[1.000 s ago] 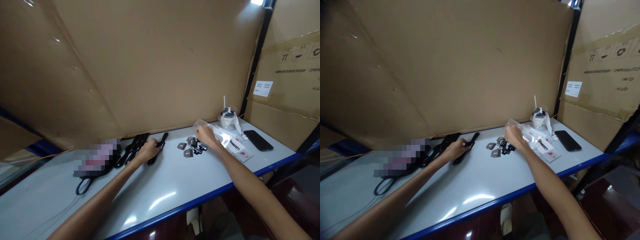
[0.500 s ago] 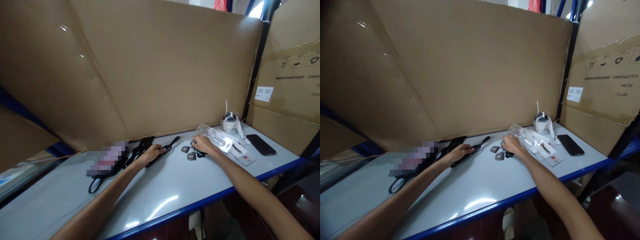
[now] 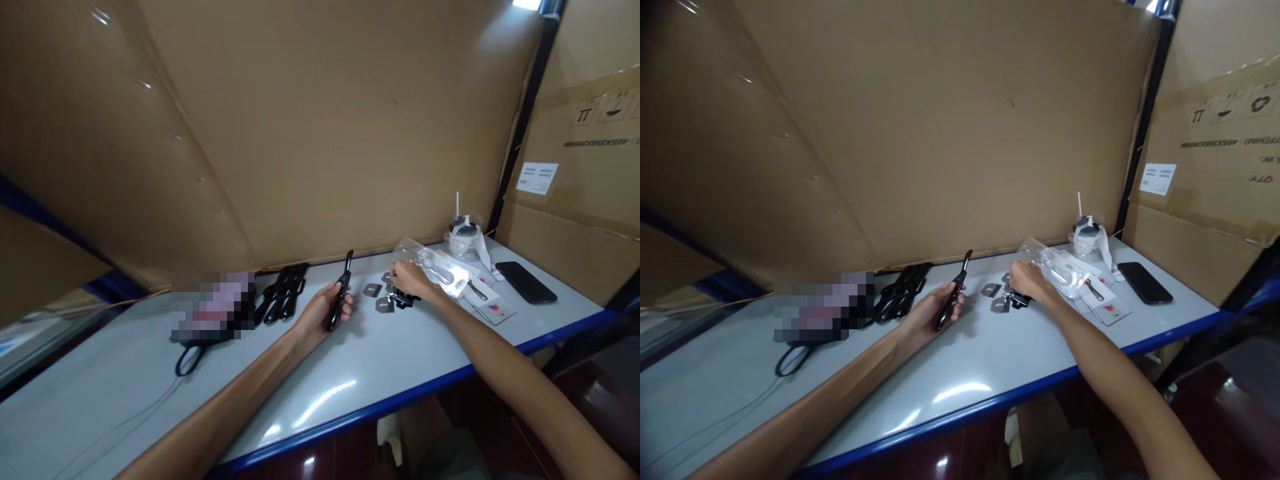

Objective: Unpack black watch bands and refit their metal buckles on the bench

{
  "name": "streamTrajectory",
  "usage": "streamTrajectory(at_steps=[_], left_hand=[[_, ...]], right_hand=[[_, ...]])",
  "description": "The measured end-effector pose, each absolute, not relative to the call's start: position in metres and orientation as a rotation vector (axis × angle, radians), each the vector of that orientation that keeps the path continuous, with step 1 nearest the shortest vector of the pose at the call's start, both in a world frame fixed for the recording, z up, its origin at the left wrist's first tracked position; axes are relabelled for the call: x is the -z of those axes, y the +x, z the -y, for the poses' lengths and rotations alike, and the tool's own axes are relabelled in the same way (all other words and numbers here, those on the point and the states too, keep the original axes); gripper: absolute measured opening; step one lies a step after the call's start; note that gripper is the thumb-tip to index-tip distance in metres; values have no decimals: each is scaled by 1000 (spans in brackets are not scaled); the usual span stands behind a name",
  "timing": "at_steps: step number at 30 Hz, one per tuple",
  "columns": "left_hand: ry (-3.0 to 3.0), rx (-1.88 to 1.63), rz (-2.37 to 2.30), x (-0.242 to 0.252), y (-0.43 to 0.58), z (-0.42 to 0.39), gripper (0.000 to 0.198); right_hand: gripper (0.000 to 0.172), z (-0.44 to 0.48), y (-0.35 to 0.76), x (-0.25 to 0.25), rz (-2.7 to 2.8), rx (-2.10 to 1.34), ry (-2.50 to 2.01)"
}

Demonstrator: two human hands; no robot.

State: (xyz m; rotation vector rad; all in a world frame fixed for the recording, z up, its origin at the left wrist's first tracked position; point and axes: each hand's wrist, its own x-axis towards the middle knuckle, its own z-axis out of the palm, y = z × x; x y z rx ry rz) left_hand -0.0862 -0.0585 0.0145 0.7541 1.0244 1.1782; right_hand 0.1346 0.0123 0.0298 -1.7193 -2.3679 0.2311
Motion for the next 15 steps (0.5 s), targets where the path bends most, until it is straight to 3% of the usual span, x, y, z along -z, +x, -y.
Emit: streamTrajectory(at_steps=[7, 15], left_hand=[[1050, -1173, -1042, -2, -83, 65, 30], [1065, -1145, -1089, -3, -79, 69, 33]], right_hand=[[38, -14, 138, -36, 2270, -219, -1759], [40, -21, 146, -33, 2222, -104, -1815]])
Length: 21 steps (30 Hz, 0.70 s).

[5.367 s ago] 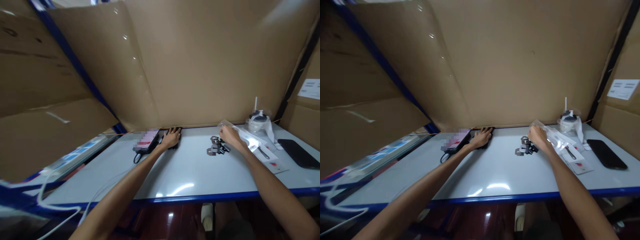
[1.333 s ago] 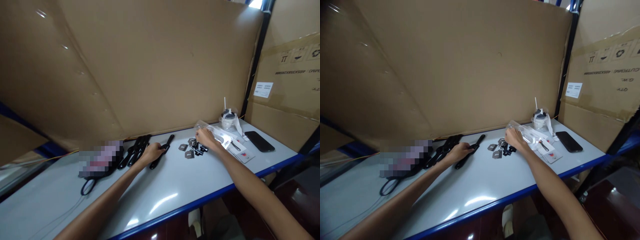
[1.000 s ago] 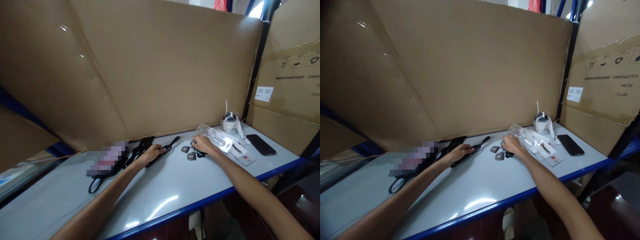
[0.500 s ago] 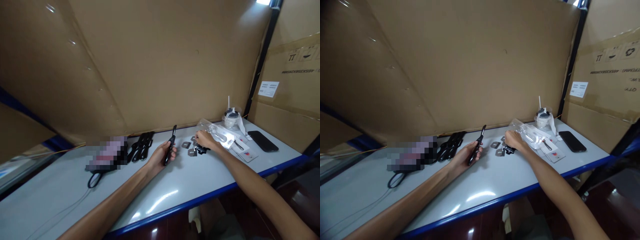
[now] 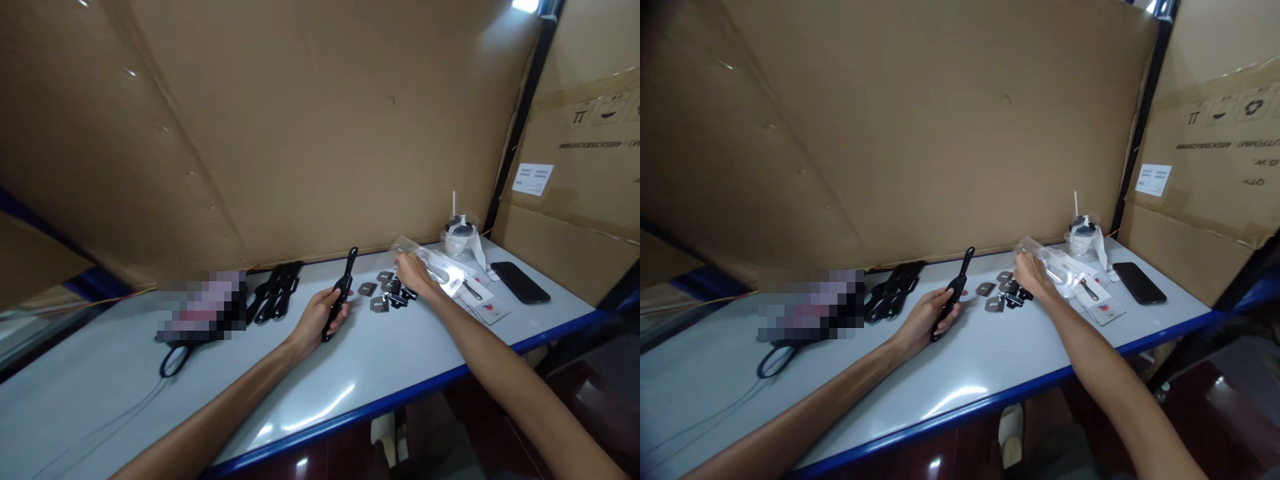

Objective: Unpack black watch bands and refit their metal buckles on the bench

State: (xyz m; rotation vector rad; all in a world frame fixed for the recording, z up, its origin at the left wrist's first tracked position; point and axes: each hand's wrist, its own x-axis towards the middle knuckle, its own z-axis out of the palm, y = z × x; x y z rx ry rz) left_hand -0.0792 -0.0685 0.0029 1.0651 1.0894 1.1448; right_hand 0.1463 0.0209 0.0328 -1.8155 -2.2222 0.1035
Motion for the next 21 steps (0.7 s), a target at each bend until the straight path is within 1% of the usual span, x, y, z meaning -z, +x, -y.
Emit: streamTrajectory(at_steps=[5, 9, 16, 21], left_hand=[[1083, -1132, -1117, -1, -79, 69, 34], [1098, -1132, -1125, 0, -80, 69, 37], [1125, -1129, -1128, 0, -79, 70, 33], [1132, -1124, -1126, 0, -79, 71, 38]], right_hand=[[35, -27, 143, -27, 2235, -83, -1794], [33, -30, 148, -36, 2208, -58, -1783], [36, -20, 152, -47, 2263, -30, -1802], [36, -19, 149, -45, 2275, -81, -1839]])
